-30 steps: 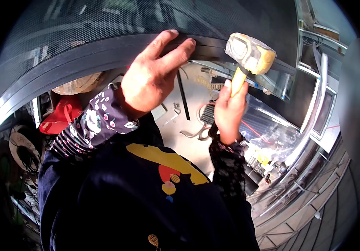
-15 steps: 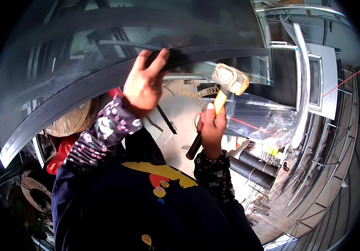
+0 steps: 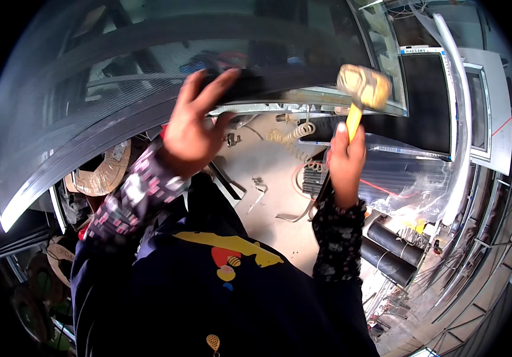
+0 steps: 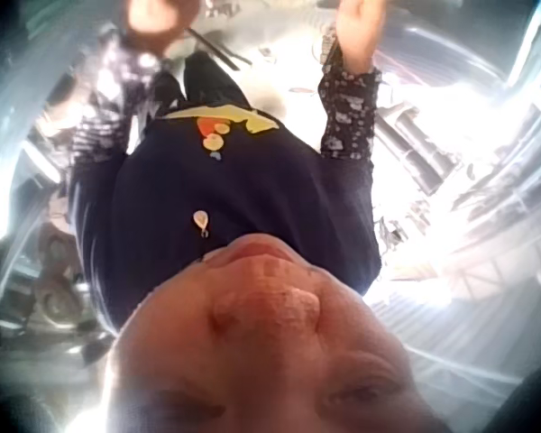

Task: The person assembles a window screen by hammering a black frame into the edges of the screen mesh using a mallet and then tucking in a rubber gasket seal.

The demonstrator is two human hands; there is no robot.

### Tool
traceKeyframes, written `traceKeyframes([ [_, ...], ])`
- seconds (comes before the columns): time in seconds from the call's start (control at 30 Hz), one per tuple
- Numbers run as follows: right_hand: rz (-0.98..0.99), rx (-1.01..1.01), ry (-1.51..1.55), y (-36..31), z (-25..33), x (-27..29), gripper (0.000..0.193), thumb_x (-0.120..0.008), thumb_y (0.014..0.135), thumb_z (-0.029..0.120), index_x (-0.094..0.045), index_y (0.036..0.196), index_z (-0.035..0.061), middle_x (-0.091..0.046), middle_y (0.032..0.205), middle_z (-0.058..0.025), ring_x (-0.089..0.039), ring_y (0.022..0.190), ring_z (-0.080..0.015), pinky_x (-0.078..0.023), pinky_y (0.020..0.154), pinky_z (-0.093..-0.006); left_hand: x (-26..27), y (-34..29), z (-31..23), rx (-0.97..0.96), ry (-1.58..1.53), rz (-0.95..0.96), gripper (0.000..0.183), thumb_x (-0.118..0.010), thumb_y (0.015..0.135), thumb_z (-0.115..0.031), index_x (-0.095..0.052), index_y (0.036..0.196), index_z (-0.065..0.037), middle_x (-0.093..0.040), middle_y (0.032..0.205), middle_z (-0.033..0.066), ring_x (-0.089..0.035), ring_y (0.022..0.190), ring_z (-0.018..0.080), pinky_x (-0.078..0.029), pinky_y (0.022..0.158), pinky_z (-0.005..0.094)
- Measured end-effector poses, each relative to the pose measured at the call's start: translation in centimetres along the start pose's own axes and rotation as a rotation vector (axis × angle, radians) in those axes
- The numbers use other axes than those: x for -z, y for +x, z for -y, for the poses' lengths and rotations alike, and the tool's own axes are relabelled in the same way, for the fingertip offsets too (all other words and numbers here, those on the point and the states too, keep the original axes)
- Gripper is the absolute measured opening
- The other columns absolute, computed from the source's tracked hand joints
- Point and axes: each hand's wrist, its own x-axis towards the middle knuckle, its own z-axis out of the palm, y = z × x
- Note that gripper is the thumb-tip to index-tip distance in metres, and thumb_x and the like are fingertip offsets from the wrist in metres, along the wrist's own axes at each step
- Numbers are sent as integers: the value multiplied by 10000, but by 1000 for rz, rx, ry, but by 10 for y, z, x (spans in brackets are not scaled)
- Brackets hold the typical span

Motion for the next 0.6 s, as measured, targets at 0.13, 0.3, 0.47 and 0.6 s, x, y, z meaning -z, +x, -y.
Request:
traceKeyframes([
  [0.13, 121, 14, -204, 33, 19, -8, 212, -498, 975, 243, -468, 941, 35, -531, 635, -70, -513, 473, -151, -399, 433, -297, -57, 29, -2, -110, -52, -110, 527, -655, 779, 24, -553, 1268, -144, -586, 1224, 95, -523, 1150, 338, -491, 926, 381],
  [0.3, 177, 130, -363, 29, 9, -12, 257, -498, 963, 276, -452, 1034, 33, -589, 781, -253, -582, 743, -461, -446, 627, -491, -67, 26, -1, -145, -71, -116, 456, -622, 812, 29, -574, 1242, -115, -599, 1201, 109, -537, 1090, 403, -509, 864, 391],
  [0.47, 175, 236, -363, 63, 35, 21, 200, -560, 949, 239, -528, 900, 48, -500, 622, -7, -479, 496, -94, -371, 455, -260, -64, 25, 4, -168, 19, -158, 443, -633, 793, 48, -599, 1210, -97, -612, 1205, 70, -555, 1069, 381, -526, 839, 383],
  [0.6, 91, 211, 52, 62, 96, 70, 250, -471, 954, 237, -483, 761, 79, -456, 576, -8, -438, 436, -93, -367, 407, -240, -60, 21, -1, -111, -64, -167, 461, -622, 782, 78, -609, 1205, -103, -611, 1208, 61, -561, 1070, 366, -542, 839, 360],
])
